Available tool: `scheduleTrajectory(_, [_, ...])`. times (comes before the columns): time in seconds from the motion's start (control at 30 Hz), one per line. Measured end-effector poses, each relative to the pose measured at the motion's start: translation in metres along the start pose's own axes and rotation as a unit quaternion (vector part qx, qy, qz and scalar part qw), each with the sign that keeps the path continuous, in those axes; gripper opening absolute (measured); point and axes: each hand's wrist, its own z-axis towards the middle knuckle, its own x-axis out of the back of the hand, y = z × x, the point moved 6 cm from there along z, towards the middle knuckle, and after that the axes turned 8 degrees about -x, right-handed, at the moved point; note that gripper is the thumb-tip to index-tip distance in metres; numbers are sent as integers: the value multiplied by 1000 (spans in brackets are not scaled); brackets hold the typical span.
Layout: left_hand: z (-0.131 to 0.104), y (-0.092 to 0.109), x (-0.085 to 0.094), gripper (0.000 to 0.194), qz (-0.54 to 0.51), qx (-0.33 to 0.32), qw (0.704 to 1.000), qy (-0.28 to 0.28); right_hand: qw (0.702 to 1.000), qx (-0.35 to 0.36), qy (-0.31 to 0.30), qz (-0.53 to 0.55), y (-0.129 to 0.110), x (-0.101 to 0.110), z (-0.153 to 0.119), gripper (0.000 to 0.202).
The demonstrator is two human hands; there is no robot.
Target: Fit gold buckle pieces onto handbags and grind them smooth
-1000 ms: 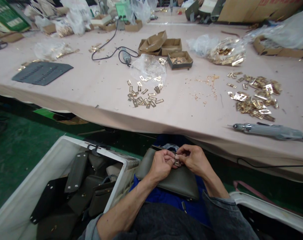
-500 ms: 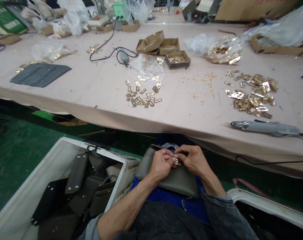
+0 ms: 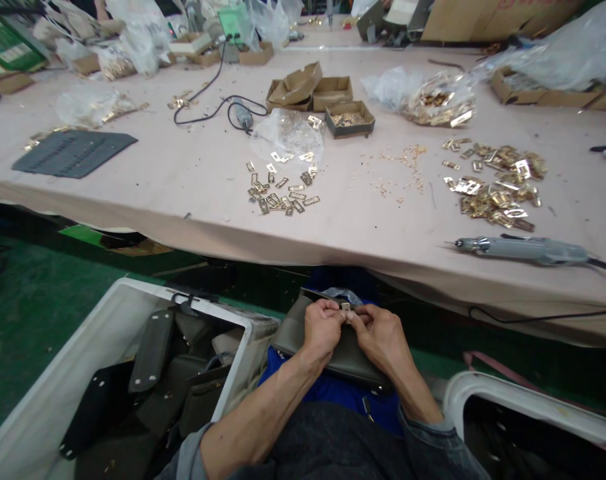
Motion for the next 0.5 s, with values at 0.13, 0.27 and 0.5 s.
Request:
scheduleTrajectory(0.13, [1,-1,1,29,-8,4,1000,16,991,-25,-2,132,2,-11,-1,30])
scheduleTrajectory(0.27, [1,-2,1,26,-28,43,999,2,970,-56,-24,235,4,-16,-7,32])
scheduleTrajectory(0.5, [3,-3,-2,34,-16,129,989,-70,963,-40,-10,266,-3,-11,-17,34])
